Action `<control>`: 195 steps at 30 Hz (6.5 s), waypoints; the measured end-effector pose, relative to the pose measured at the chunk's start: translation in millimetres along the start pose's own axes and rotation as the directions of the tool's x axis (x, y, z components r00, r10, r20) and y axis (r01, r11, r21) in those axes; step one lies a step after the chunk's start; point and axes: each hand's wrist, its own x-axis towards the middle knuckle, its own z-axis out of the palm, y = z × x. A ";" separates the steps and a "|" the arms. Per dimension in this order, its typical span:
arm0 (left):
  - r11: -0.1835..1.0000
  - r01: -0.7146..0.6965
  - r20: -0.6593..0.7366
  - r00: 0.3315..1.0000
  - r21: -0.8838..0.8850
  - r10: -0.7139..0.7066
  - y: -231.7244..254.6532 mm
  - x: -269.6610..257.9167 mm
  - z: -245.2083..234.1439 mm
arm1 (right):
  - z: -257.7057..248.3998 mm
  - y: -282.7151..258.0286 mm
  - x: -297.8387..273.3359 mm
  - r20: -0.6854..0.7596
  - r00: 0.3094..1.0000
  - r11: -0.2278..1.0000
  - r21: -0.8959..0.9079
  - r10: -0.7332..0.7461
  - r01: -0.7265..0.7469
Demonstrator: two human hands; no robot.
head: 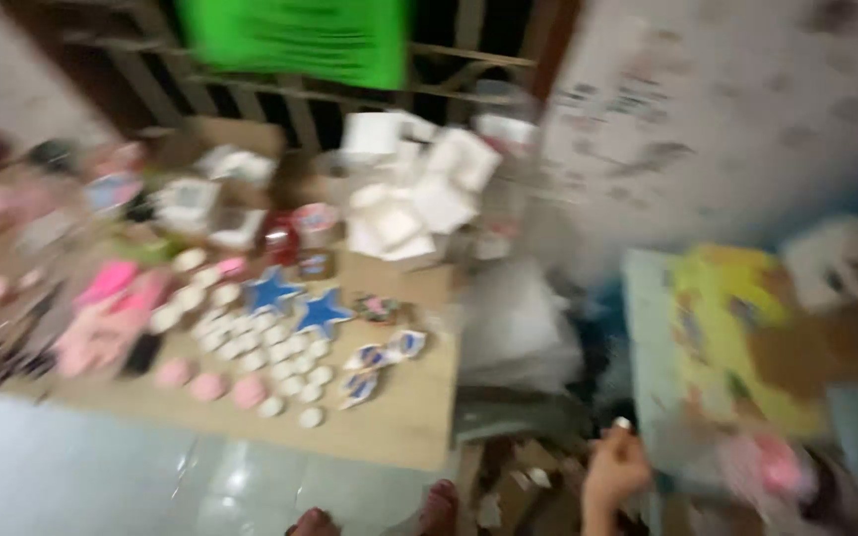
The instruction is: Preparing and assembling components for scented flower-shaped candles.
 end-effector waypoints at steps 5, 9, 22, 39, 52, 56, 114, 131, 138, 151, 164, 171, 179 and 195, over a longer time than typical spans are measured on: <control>0.881 -0.304 0.025 0.942 -0.364 0.335 166.0 -105.6 25.3 | 127.5 -128.4 -231.2 0.594 0.471 0.758 0.507 -0.652 0.410; 0.649 -0.401 0.063 0.820 -0.647 0.569 183.0 -176.9 -39.4 | 241.3 -103.2 -512.1 0.454 0.492 0.610 0.156 -0.743 0.777; -0.116 -0.917 -0.844 0.294 -0.381 0.449 38.0 -357.2 -652.0 | 420.5 -150.9 -626.2 0.815 0.183 0.794 0.442 -0.549 0.417; -0.244 -0.655 -0.696 0.636 -0.715 0.333 235.4 -293.3 -924.2 | 872.9 -313.1 -869.0 0.868 0.403 0.907 0.117 -0.291 0.404; 0.348 -0.450 -0.415 0.893 -0.823 0.172 346.4 -183.9 -993.3 | 858.1 -307.9 -886.8 0.713 0.700 0.963 -0.161 -0.037 0.214; 0.767 -0.624 -0.315 0.765 -0.148 0.562 492.5 -228.9 -932.3 | 811.4 -390.9 -908.9 0.724 0.690 0.976 0.139 0.014 -0.166; 0.746 -0.557 -0.104 0.821 -0.365 0.561 591.7 -226.8 -923.7 | 873.1 -259.8 -895.2 0.787 0.609 0.993 -0.119 0.099 -0.008; 0.777 -0.466 0.026 0.851 -0.422 0.524 631.8 -225.0 -922.5 | 909.9 -243.6 -891.3 0.719 0.694 0.980 0.161 -0.037 -0.115; 0.789 -0.502 0.002 0.843 -0.355 0.538 634.4 -234.9 -923.8 | 875.5 -305.0 -871.6 0.727 0.683 0.997 -0.018 0.063 -0.073; 0.719 -0.579 0.140 0.734 -0.384 0.665 652.8 -266.9 -921.2 | 898.8 -254.5 -894.8 0.951 0.213 0.813 0.063 -0.226 0.579; 0.685 -0.644 0.516 0.482 -0.340 0.709 649.1 -289.3 -922.6 | 747.9 -495.8 -903.0 0.998 0.025 0.872 -0.037 0.056 -0.488; 0.684 -0.712 0.646 0.448 -0.160 0.618 668.9 -353.0 -880.6 | 694.1 -532.2 -927.8 0.994 0.095 0.678 0.032 0.056 -0.735; 0.696 -0.680 0.588 0.473 -0.230 0.656 645.6 -349.8 -855.6 | 681.2 -491.5 -946.7 0.960 0.274 0.639 0.246 -0.058 -0.729; 0.723 -0.674 0.136 0.710 -0.150 0.691 596.8 -290.1 -836.2 | 650.7 -502.9 -928.3 0.971 0.238 0.969 0.089 -0.032 -0.231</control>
